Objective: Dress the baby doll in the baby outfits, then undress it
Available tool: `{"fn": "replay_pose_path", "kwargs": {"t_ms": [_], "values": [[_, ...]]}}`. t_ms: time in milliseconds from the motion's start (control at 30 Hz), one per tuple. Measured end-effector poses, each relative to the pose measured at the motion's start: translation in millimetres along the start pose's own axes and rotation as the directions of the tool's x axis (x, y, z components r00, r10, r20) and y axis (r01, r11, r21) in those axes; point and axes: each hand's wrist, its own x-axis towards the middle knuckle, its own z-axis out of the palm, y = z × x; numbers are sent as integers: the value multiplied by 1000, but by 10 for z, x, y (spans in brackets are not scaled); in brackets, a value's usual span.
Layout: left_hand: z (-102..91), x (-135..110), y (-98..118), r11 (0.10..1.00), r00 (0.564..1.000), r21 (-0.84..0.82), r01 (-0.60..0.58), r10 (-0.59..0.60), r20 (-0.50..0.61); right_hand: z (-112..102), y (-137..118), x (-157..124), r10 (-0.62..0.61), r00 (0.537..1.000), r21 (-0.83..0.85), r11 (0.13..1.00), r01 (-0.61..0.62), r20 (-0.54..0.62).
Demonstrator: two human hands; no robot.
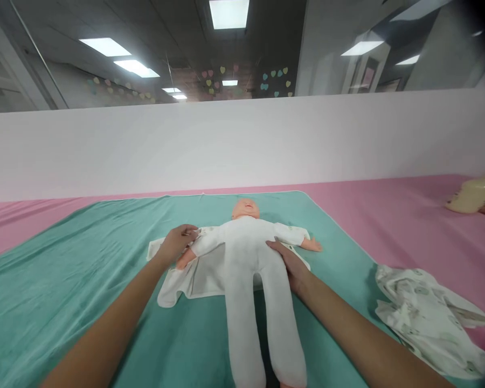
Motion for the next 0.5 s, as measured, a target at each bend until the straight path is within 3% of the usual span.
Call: {"fn": "replay_pose_path", "kwargs": {"t_ms": [100, 267, 400, 500], "values": [[25, 114, -216, 998, 996, 62, -7, 2, 90, -34, -34, -10, 158, 987, 179, 971, -157, 7], [165, 61, -347, 957, 990, 255, -140, 127, 68, -170, -92, -51, 311, 949, 410, 874, -262, -57], [233, 36, -365, 867, 967, 442, -231, 254, 8, -230, -87, -42, 324, 940, 530, 818, -224, -103], [218, 43, -364, 918, 971, 366, -154, 210, -117, -194, -79, -23, 281, 949, 565, 811, -153, -146]]}}
